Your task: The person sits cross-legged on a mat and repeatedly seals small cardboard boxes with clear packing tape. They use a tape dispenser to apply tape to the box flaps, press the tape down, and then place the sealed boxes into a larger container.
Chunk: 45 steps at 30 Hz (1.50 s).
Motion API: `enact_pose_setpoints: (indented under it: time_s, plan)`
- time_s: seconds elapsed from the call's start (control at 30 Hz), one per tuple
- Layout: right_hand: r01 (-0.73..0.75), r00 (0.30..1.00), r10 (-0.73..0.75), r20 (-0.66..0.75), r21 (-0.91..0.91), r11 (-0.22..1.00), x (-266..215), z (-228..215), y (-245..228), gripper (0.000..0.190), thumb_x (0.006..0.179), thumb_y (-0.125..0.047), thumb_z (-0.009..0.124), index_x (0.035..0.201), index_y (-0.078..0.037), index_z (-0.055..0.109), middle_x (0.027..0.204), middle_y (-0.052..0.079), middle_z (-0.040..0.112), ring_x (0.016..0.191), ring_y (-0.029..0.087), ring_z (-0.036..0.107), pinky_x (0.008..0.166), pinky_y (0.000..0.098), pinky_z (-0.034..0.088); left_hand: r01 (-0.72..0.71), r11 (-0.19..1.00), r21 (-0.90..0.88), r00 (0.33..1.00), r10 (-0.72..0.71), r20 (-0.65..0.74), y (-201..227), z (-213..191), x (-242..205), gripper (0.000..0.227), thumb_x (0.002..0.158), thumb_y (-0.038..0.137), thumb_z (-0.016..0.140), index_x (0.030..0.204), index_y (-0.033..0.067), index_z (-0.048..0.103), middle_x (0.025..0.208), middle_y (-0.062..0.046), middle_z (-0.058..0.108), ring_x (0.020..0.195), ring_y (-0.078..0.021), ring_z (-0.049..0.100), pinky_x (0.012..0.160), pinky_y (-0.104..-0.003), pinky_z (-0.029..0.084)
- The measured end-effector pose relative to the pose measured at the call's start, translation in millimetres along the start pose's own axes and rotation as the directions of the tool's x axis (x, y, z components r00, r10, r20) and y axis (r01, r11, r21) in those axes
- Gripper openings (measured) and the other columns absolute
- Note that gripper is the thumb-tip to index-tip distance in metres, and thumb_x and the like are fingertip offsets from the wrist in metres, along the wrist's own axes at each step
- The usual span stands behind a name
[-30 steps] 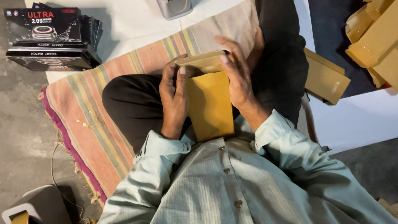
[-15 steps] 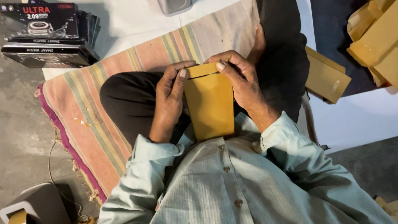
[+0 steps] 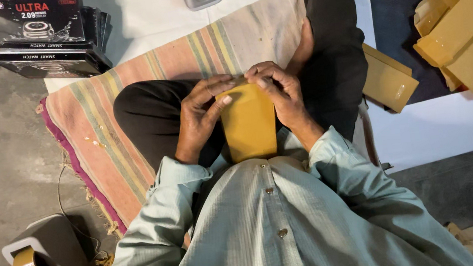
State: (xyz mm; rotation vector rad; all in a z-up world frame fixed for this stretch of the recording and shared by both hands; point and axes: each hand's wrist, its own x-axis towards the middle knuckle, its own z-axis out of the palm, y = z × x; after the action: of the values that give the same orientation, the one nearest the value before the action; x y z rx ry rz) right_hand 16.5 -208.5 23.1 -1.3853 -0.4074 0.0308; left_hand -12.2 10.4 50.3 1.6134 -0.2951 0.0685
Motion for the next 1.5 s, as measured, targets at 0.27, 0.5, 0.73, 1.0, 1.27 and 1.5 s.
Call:
enact_pose_setpoints:
  time_s: [0.27,0.5,0.73,1.0,1.27,1.5]
  plan:
    - [-0.136,0.99,0.137,-0.025,0.024,0.99,-8,5,-7,0.037,0.108,-0.012,0.053,0.144,-0.005,0.052,0.136,0.008,0.063,0.127,0.016,0.058,0.113,0.0316,0.044,0.004,0.999,0.049,0.995,0.001,-0.104,-9,6,1,0.021,0.101,0.008,0.071,0.121,0.0019,0.072,0.13,-0.013,0.069,0.124,-0.0253,0.065,0.11,-0.036,0.049]
    - [-0.304,0.949,0.312,-0.044,0.136,0.943,-12,-6,38,0.046,0.106,-0.016,0.062,0.149,-0.008,0.048,0.125,0.004,0.062,0.115,0.012,0.057,0.104,0.0294,0.047,0.106,0.991,0.085,0.989,-0.096,-0.117,-33,7,21,0.027,0.092,0.012,0.079,0.112,0.0011,0.065,0.118,-0.012,0.068,0.11,-0.0245,0.065,0.097,-0.034,0.052]
    - [-0.574,0.818,0.545,-0.186,-0.197,0.795,20,-39,119,0.057,0.106,-0.029,0.074,0.147,0.001,0.048,0.137,0.016,0.05,0.124,0.025,0.047,0.102,0.0383,0.041,-0.067,0.789,0.611,0.997,0.025,0.077,-92,-11,67,0.025,0.088,0.025,0.078,0.105,0.0067,0.075,0.099,-0.013,0.074,0.086,-0.035,0.066,0.076,-0.041,0.053]
    - [-0.384,0.919,0.314,-0.239,-0.726,0.571,78,-45,105,0.046,0.099,-0.038,0.069,0.126,-0.001,0.067,0.128,0.02,0.069,0.117,0.03,0.064,0.098,0.0402,0.05,0.312,0.888,0.336,0.941,-0.337,0.016,-162,-36,123,0.031,0.1,0.031,0.068,0.108,0.0021,0.076,0.098,-0.016,0.077,0.088,-0.0257,0.073,0.081,-0.036,0.056]
    - [-0.428,0.901,0.32,-0.292,-0.485,0.763,238,-52,157,0.037,0.099,-0.037,0.07,0.101,-0.001,0.073,0.121,0.015,0.06,0.106,0.025,0.06,0.092,0.0386,0.05,0.421,0.676,-0.606,0.842,-0.539,-0.016,-204,-34,176,0.037,0.093,-0.001,0.049,0.124,-0.0131,0.066,0.114,-0.019,0.075,0.103,-0.0296,0.074,0.094,-0.04,0.06]
    - [-0.55,0.833,0.551,-0.045,-0.169,0.818,273,-47,182,0.029,0.093,-0.028,0.077,0.084,-0.001,0.073,0.088,0.006,0.074,0.088,0.018,0.064,0.084,0.0328,0.046,0.345,0.587,-0.732,0.849,-0.528,-0.024,-213,-22,174,0.055,0.082,-0.009,0.039,0.133,-0.0116,0.06,0.128,-0.021,0.07,0.121,-0.0325,0.069,0.104,-0.044,0.057]
